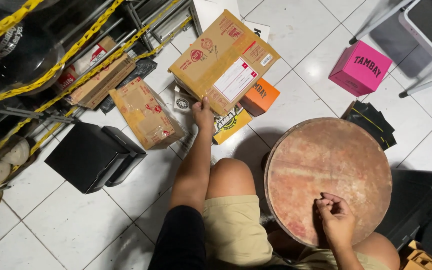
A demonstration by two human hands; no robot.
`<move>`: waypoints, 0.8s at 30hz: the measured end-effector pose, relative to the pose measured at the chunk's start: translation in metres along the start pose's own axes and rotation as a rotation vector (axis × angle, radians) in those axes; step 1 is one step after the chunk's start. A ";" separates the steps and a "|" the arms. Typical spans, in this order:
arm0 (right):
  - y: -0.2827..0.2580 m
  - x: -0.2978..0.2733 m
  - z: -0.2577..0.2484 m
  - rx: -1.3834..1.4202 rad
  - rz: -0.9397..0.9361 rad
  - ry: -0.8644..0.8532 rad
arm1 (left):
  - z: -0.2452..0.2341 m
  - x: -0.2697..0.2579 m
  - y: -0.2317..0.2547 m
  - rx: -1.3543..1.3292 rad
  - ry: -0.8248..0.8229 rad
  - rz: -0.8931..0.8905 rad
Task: The person sorts through various caps and boxes, then assembles a flat cardboard box by folding it into shape and placing a cap inside before closing it.
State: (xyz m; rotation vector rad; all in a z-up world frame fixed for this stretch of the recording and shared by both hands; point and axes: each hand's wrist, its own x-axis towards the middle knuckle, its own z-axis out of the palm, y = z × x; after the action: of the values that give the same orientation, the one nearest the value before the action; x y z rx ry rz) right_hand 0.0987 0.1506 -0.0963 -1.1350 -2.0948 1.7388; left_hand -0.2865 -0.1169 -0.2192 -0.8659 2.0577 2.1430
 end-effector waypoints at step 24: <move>0.005 0.000 -0.003 0.013 -0.023 -0.006 | 0.025 0.050 0.150 -0.438 -0.210 0.353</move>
State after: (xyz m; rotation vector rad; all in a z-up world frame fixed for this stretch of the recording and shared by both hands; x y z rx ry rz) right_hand 0.1021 0.1528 -0.1004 -1.0993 -2.0882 1.7461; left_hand -0.3982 -0.1278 -0.1056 -0.2834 1.7736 2.7938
